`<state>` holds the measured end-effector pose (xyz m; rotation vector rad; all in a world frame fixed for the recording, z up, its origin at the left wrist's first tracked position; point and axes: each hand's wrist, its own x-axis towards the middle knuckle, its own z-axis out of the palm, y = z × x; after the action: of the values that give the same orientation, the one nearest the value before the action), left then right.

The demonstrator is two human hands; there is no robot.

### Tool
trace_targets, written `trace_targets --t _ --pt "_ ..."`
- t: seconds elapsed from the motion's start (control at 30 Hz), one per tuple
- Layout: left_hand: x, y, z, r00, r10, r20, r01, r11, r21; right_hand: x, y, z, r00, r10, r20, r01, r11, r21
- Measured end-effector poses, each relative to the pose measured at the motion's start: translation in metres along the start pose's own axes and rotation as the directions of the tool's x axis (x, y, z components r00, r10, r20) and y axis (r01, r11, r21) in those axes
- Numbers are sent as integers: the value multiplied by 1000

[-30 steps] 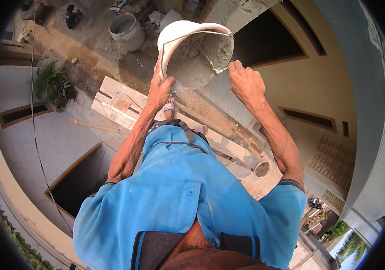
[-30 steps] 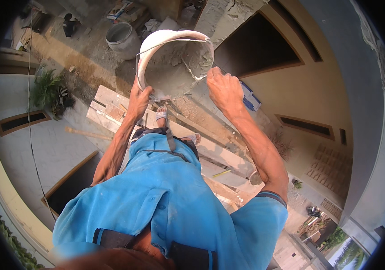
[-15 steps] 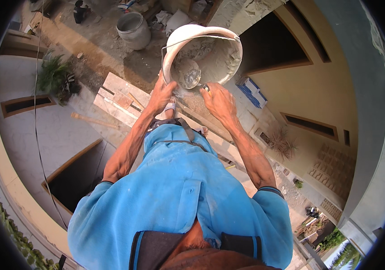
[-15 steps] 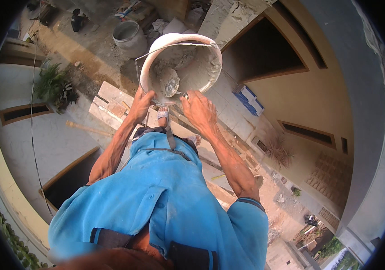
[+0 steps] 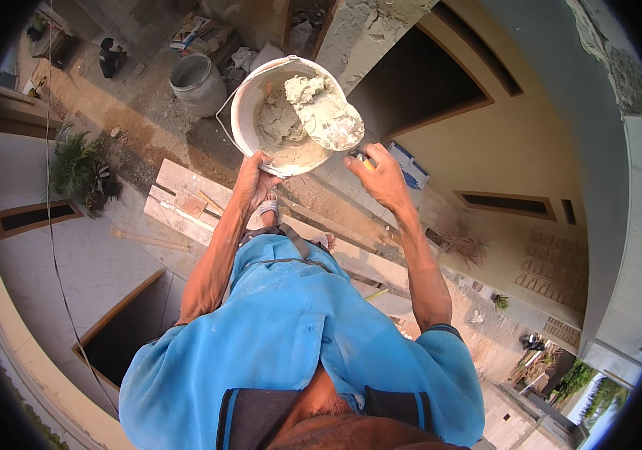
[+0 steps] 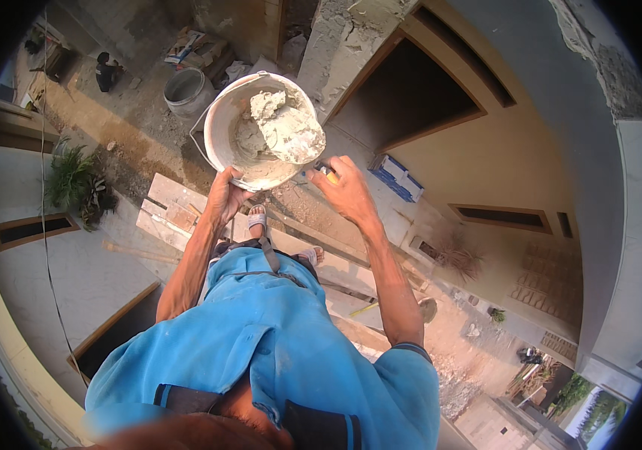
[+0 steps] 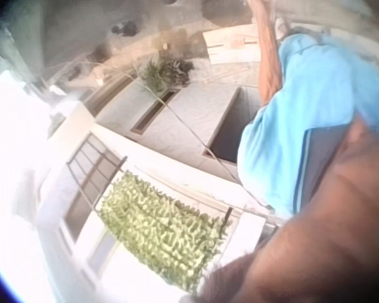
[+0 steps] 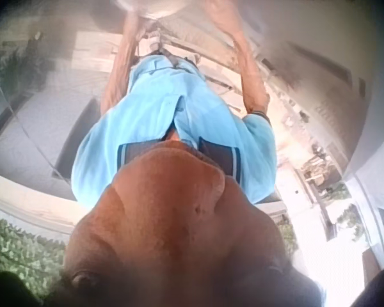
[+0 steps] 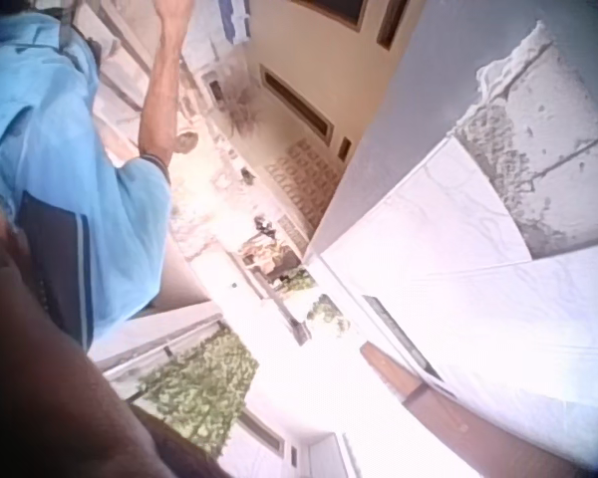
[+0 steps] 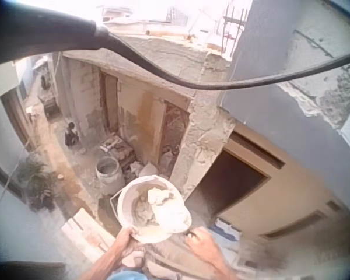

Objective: The person scoops plaster from a bucket with a trowel and applies it to a vertical wall surface. They repeatedly smooth the plaster on the wall while standing on a wooden scaffold.

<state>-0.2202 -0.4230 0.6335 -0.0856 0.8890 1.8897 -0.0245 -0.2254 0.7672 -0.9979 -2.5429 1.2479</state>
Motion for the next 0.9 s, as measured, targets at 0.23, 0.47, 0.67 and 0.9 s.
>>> trace_targets --t 0.23,0.47,0.67,0.9 --pt "1 -15 -29 997 -51 -56 51 999 -8 63 8 -112 981 165 100 -177 975 133" --pt "-12 -27 -30 970 -81 -230 71 996 -53 226 62 -200 992 125 21 -115 957 -266" --pt "-14 -32 -48 949 -95 -301 81 995 -60 269 92 -250 998 38 -48 -59 812 -580" --pt "-16 -21 -32 958 -71 -277 77 997 8 247 83 -288 982 137 -129 -184 846 -501"
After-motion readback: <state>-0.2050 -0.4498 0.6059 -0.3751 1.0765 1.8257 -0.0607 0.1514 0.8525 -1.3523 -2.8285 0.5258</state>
